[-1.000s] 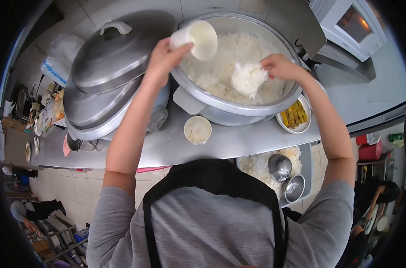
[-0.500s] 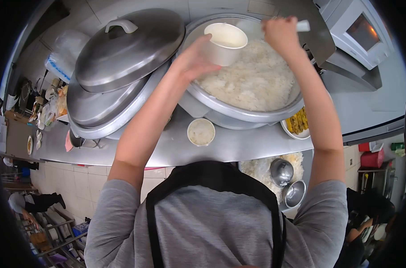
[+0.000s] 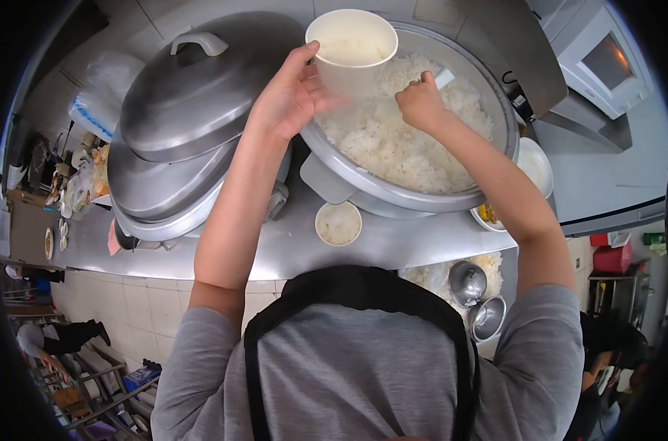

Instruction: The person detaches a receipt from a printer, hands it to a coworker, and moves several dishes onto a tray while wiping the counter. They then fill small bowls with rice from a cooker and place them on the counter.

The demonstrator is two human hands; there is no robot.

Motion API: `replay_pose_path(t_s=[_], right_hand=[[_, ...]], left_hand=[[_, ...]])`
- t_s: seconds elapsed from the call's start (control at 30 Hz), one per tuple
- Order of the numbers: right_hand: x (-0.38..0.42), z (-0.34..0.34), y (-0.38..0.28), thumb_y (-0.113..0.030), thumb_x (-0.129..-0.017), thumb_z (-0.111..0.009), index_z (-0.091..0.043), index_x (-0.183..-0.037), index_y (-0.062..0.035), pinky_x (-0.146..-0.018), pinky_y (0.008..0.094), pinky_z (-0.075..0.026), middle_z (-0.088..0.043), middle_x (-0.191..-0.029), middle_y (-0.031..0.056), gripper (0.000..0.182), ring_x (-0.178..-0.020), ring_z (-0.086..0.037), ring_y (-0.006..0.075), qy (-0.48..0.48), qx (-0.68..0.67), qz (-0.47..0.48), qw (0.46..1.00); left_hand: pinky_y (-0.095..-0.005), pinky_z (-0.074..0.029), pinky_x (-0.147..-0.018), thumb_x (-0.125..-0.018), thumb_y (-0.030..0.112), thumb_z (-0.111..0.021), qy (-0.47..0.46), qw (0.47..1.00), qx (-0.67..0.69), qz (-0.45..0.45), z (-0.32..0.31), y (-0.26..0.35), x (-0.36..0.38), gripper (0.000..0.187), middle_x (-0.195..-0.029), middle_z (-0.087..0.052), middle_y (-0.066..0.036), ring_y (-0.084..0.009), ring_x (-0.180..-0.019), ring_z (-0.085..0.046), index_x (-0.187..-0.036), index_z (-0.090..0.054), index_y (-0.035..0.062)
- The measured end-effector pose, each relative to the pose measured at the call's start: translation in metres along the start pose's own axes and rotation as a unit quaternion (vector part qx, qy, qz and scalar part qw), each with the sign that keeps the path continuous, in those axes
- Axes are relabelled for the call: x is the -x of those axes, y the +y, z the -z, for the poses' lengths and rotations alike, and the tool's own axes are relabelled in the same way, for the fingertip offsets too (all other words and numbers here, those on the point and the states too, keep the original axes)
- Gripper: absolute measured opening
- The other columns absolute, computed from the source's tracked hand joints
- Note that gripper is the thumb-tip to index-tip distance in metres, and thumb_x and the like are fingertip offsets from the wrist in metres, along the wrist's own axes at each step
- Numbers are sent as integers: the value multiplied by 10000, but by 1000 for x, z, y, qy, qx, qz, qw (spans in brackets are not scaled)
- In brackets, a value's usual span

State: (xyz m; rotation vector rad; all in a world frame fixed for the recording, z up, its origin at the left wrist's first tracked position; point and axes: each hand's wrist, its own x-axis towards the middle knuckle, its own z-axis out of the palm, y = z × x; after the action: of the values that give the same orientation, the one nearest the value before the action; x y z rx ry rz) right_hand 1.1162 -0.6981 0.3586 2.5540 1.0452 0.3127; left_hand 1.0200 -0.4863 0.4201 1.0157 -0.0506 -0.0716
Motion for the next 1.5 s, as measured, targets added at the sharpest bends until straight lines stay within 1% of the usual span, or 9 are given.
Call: replay_pose_path(t_s=[0.23,0.63,1.1,1.17,1.27,1.33,1.4,1.43,1.5], right_hand=[[16,-2,-19,-77,-617,-555,-596,-597,-80,-737,359,-251,-578,-591,92,45,-614,-550,205,6,-85,3,996],[39,13,-41,-160,-715,-516,-612,-721,-76,-755,389,-245,-589,-674,131,128,-699,-559,278,-72,-302,-11,951],[91,50,29,-144,-724,-453,-521,-644,-79,-794,411,-278,-576,-633,33,123,-685,-588,154,-193,-434,-50,878],[88,69,53,-148,-730,-444,-525,-665,-81,-786,426,-303,-580,-636,30,123,-717,-596,133,-171,-426,-76,885],[76,117,68,-109,-725,-466,-567,-742,-49,-758,392,-344,-590,-647,51,119,-717,-589,181,-26,-290,-116,950],[58,129,53,-74,-711,-493,-577,-778,-10,-760,354,-364,-588,-646,78,125,-724,-585,210,34,-214,-140,966],[39,119,38,-65,-690,-513,-591,-795,-48,-778,358,-324,-610,-711,79,132,-801,-576,206,117,19,-110,987],[32,112,33,-65,-690,-513,-591,-795,-48,-778,358,-324,-610,-711,79,132,-801,-576,206,119,20,-111,987],[21,105,23,-46,-665,-517,-596,-798,-78,-735,356,-329,-612,-745,73,158,-809,-567,185,126,121,-23,984]], left_hand=[[-405,-465,-842,-772,387,-552,-14,1000,3,-7,-2,-2,-5,728,-1124,-406,-267,-334,-1023,-489,-1164,-290,-167],[-417,-467,-842,-764,382,-563,-33,999,10,-17,-9,5,4,728,-1130,-402,-272,-336,-1028,-487,-1164,-295,-164],[-374,-485,-785,-754,393,-586,8,997,-77,-21,-1,-4,-7,683,-1053,-479,-221,-279,-951,-536,-1149,-361,-117],[-357,-492,-760,-748,393,-596,16,993,-117,-22,6,-14,-11,672,-1018,-506,-203,-261,-918,-552,-1142,-379,-106],[-325,-495,-723,-732,403,-616,89,964,-248,-29,2,-32,-18,677,-960,-536,-185,-239,-866,-572,-1127,-396,-101],[-331,-490,-729,-710,414,-637,43,971,-236,24,-18,-39,-15,681,-942,-537,-188,-237,-866,-573,-1108,-416,-93],[-365,-480,-764,-702,416,-644,7,978,-192,78,-28,-44,-17,727,-998,-500,-219,-264,-926,-548,-1133,-376,-105],[-381,-472,-782,-704,417,-642,9,988,-122,98,-33,-48,-18,759,-1031,-477,-231,-281,-954,-533,-1157,-339,-111],[-396,-464,-800,-706,417,-640,13,992,-53,112,-34,-52,-22,791,-1064,-454,-244,-298,-982,-517,-1182,-302,-117]])
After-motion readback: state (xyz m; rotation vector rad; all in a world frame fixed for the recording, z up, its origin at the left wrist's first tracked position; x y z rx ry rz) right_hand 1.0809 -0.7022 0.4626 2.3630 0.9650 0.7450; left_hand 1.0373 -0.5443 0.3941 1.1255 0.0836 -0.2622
